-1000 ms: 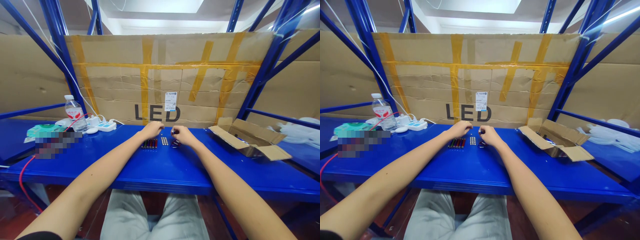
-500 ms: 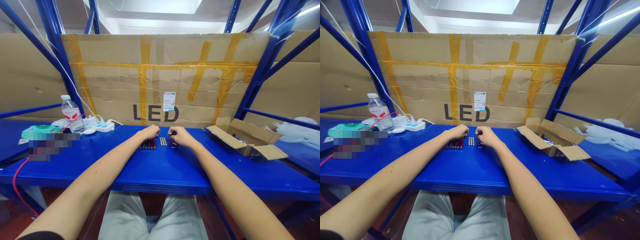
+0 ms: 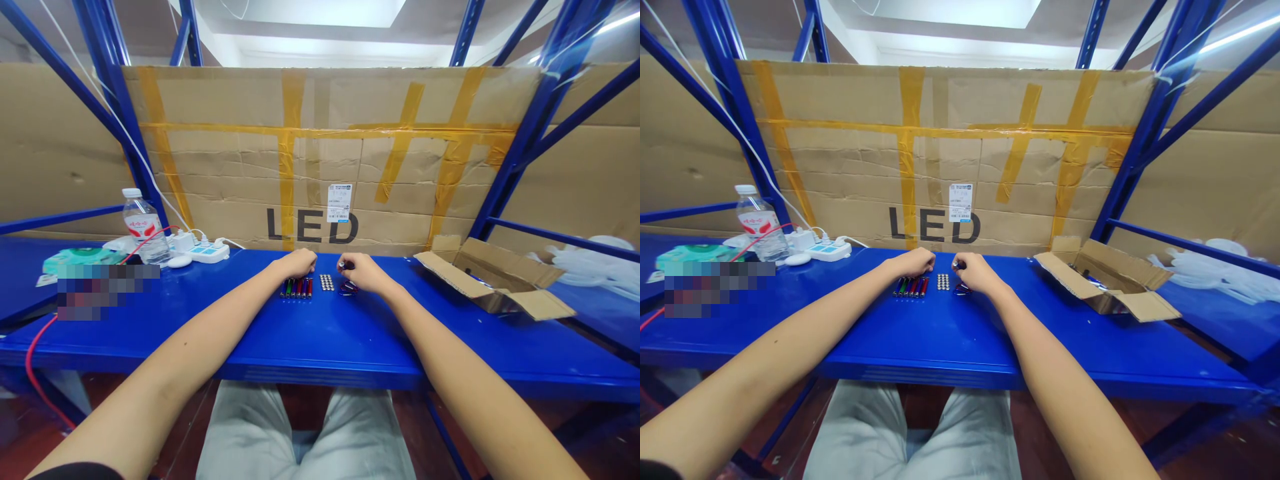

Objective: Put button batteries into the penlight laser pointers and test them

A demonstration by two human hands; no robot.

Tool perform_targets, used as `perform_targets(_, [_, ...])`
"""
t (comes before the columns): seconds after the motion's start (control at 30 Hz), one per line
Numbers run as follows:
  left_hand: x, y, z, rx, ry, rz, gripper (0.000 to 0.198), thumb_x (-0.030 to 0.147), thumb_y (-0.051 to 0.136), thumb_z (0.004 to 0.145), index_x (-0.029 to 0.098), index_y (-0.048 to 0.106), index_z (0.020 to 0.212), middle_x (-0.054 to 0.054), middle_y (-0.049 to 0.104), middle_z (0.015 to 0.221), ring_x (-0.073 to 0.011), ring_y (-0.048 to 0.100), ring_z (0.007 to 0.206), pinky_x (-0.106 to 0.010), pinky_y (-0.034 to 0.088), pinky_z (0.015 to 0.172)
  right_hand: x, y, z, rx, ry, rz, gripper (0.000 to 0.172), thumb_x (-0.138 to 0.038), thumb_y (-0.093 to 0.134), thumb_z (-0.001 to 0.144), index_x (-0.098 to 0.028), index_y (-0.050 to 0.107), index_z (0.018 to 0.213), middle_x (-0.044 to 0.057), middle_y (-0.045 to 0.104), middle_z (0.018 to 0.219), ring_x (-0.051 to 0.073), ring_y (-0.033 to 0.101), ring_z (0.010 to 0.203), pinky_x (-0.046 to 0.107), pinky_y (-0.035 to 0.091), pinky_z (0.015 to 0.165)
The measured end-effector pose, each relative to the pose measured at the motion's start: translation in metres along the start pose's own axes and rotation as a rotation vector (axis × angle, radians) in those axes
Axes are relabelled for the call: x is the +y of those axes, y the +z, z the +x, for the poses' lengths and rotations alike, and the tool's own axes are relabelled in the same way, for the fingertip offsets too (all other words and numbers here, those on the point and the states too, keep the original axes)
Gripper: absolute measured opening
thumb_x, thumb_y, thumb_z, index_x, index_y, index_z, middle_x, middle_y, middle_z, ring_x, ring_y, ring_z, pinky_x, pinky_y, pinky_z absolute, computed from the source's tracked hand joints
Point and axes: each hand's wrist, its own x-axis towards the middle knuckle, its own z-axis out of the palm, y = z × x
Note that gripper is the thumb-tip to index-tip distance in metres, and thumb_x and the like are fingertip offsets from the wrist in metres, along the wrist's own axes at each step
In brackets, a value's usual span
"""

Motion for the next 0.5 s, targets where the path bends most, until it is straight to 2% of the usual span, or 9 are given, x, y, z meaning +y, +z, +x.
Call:
perform_targets(0.07, [0.009,-0.004,-0.003,0.185,0.044,0.001,0.009,0.017,0.056,0.086,0.015,0.065,0.086,-0.011,0.070,0.094,-0.0232,0.064,0.092,-0.032,0.047,0.079,0.001,0.000,0.000,0.004,0.000,-0.004,0.014,-0.009,0.053,0.069,-0.017,0.064,0.075,0.000,0.062,0.069,0.013,0.051,0.066,0.024,0.036,0.063])
perform_targets(0.13, [0.022,-0.007,-0.007,0.375,0.098,-0.081,0.013,0.020,0.052,0.091,0.016,0.064,0.093,-0.010,0.070,0.098,-0.0218,0.064,0.095,-0.033,0.048,0.083,0.002,0.001,0.000,0.007,0.011,-0.006,0.012,-0.011,0.054,0.069,-0.017,0.063,0.074,-0.001,0.059,0.066,0.013,0.049,0.064,0.024,0.034,0.061])
perform_targets(0.2, [0.037,-0.008,-0.012,0.483,0.187,-0.178,0.014,0.021,0.051,0.093,0.017,0.063,0.096,-0.006,0.070,0.096,-0.0195,0.064,0.094,-0.032,0.048,0.084,0.003,0.001,0.001,0.008,0.020,0.000,0.009,-0.013,0.056,0.068,-0.016,0.061,0.073,-0.002,0.055,0.063,0.012,0.046,0.061,0.024,0.032,0.059])
perform_targets(0.33, [0.057,-0.003,-0.020,0.533,0.292,-0.194,0.015,0.015,0.049,0.094,0.015,0.063,0.097,-0.008,0.070,0.097,-0.0190,0.063,0.095,-0.033,0.049,0.087,0.003,0.002,0.002,-0.028,0.001,0.081,0.010,-0.015,0.056,0.066,-0.016,0.060,0.076,-0.004,0.051,0.062,0.012,0.043,0.060,0.024,0.032,0.057])
perform_targets(0.5, [0.057,0.002,-0.022,0.581,0.294,-0.239,0.015,0.013,0.049,0.093,0.013,0.065,0.094,-0.009,0.068,0.094,-0.0172,0.064,0.091,-0.031,0.050,0.084,0.002,0.003,0.003,-0.046,0.048,0.208,0.010,-0.020,0.060,0.065,-0.016,0.058,0.074,-0.003,0.054,0.062,0.012,0.046,0.060,0.025,0.035,0.057])
